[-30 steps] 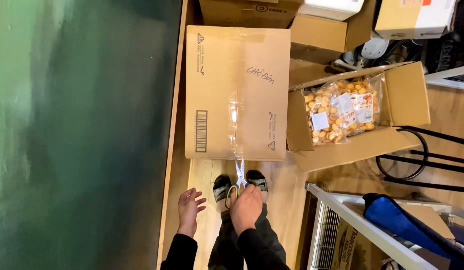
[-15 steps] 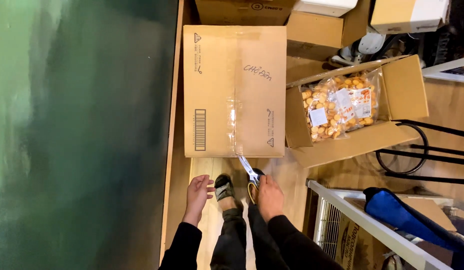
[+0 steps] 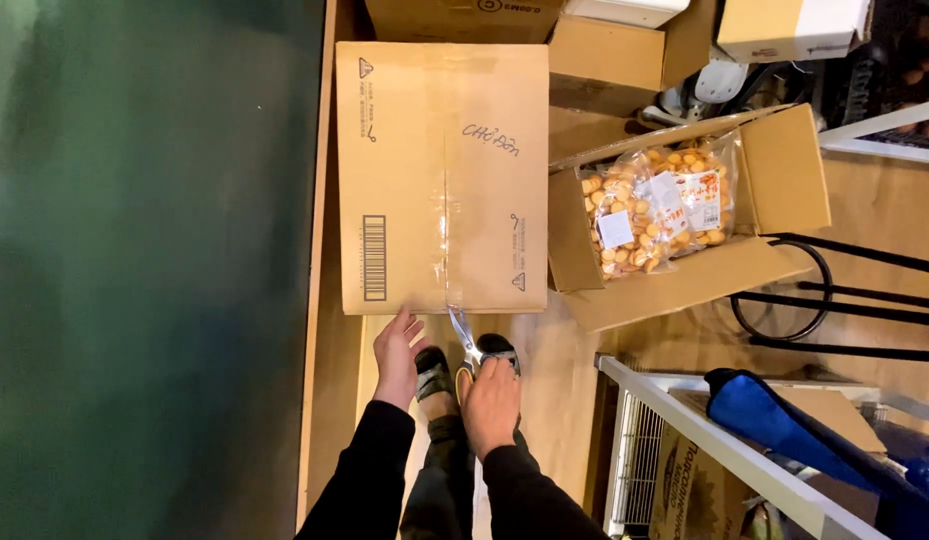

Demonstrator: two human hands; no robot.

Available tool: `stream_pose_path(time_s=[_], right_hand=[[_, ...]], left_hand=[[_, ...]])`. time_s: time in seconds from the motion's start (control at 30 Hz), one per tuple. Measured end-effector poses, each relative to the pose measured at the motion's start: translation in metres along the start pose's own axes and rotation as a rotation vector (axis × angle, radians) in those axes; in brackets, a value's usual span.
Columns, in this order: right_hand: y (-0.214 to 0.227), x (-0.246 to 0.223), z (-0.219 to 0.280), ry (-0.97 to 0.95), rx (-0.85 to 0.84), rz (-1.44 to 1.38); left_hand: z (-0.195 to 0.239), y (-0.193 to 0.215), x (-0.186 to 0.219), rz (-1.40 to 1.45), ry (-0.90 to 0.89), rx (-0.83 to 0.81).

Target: Unpacking boxes and transferring ingredients from bags into bowls for food preparation

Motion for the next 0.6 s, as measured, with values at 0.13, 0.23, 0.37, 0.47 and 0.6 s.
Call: stream_pose_path(time_s=[0.13, 0.23, 0.37, 0.47, 0.6], right_hand=[[-0.002, -0.001, 0.002, 0.021, 0.015, 0.026], [0.000, -0.006, 0.004, -0.017, -0.048, -0.036], [-0.019, -0.009, 0.013, -0.228, -0.332, -0.152], [0.003, -0.011, 0.008, -0.173, -0.339, -0.157], [0.006, 0.014, 0.004, -0.047, -0.093, -0.095]], left_hand=[[0.007, -0.005, -0.009, 0.172, 0.131, 0.221], [0.010, -0.016, -0.003, 0.259, 0.190, 0.298], [-0.005, -0.027, -0.009, 0.507, 0.271, 0.285], [-0.009, -0.031, -0.010, 0.453, 0.271, 0.272], [-0.011, -0.022, -0.018, 0.320, 0.282, 0.362]])
Point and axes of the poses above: each hand's wrist, its own z-axis away from the middle knuckle, its own y-axis out of the back of the hand, x = y × z, the point moved 9 cm from there along -z, towards the middle knuckle, and after that the axes turned 14 degrees about -y, right-handed, at the moved point
